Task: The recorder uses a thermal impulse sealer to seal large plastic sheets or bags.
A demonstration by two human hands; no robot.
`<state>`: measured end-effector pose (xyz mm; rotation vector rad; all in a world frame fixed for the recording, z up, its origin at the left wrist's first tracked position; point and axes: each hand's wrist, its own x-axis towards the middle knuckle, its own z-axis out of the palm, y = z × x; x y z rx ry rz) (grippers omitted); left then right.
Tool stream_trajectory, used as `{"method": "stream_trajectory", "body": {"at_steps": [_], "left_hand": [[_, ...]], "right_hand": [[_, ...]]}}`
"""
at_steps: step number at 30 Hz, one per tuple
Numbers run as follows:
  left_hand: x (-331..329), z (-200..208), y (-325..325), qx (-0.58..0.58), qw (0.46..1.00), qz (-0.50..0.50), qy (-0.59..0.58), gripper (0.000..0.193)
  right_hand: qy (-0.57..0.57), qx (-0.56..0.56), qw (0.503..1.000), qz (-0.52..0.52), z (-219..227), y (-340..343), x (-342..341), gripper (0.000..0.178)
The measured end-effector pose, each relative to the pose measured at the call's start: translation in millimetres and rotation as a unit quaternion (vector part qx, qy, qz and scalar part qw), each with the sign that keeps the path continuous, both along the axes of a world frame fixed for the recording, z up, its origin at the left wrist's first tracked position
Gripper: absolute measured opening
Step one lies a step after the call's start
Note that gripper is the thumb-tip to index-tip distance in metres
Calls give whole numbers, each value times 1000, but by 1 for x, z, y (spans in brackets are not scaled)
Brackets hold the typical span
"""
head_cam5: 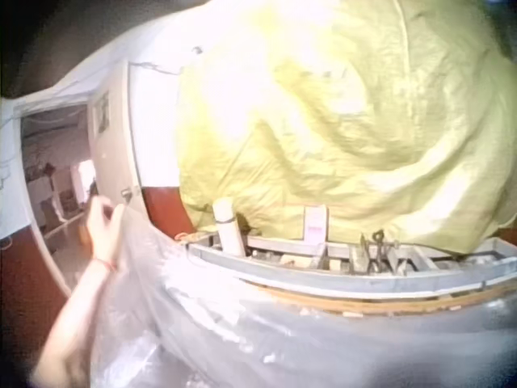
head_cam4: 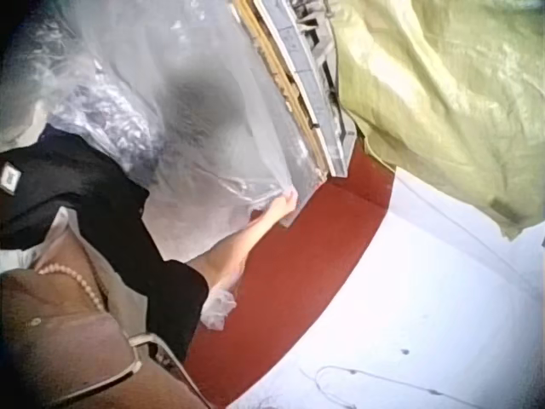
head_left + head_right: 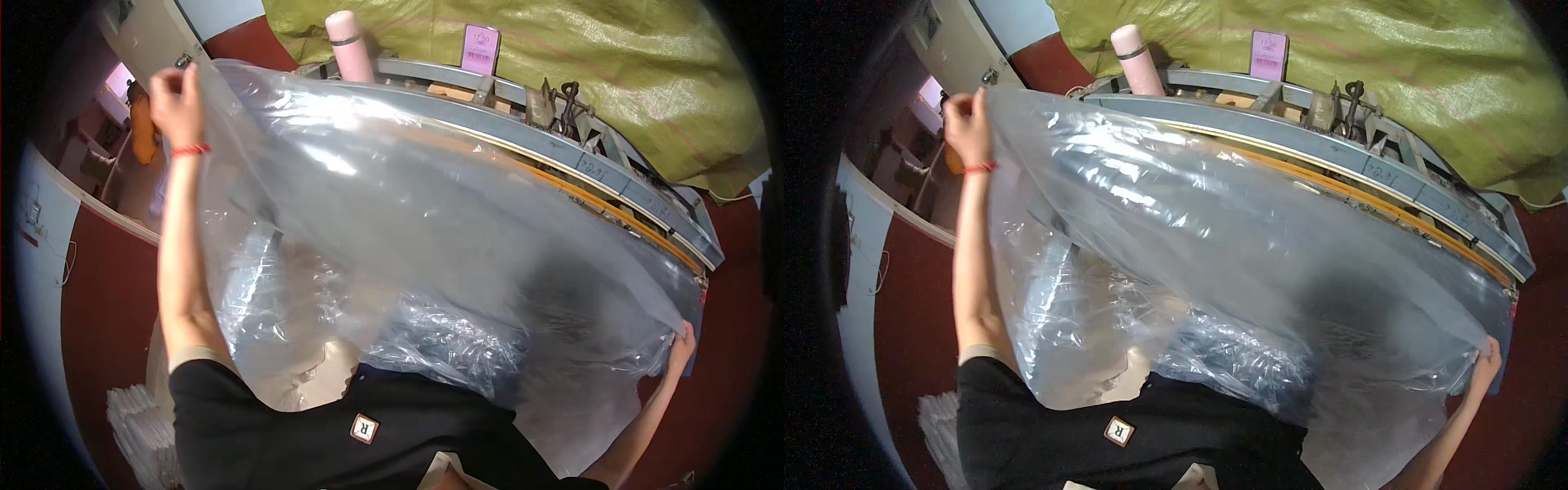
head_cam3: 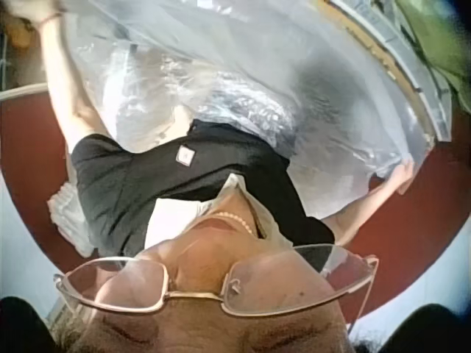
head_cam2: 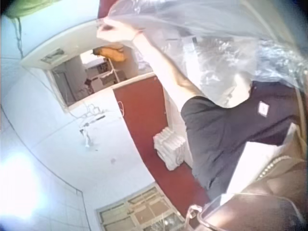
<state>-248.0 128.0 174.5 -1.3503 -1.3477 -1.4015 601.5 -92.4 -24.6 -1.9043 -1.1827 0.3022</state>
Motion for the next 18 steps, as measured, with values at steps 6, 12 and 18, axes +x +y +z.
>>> {"method": "stream_trajectory", "body": {"at_steps": [6,12,18], "left_hand": [[-79,-226,43,-627,778,-22,-31,55],[-82,-206,35,-652,736,176,-39,56],[37,-185,21,-502,863,63,9,24]], "right_hand": [[-31,-11,995,89,-2,41,-49,8],[28,-103,990,93,31,32,-90,5],[-8,-150,980,133,39,22,-105,3]]}}
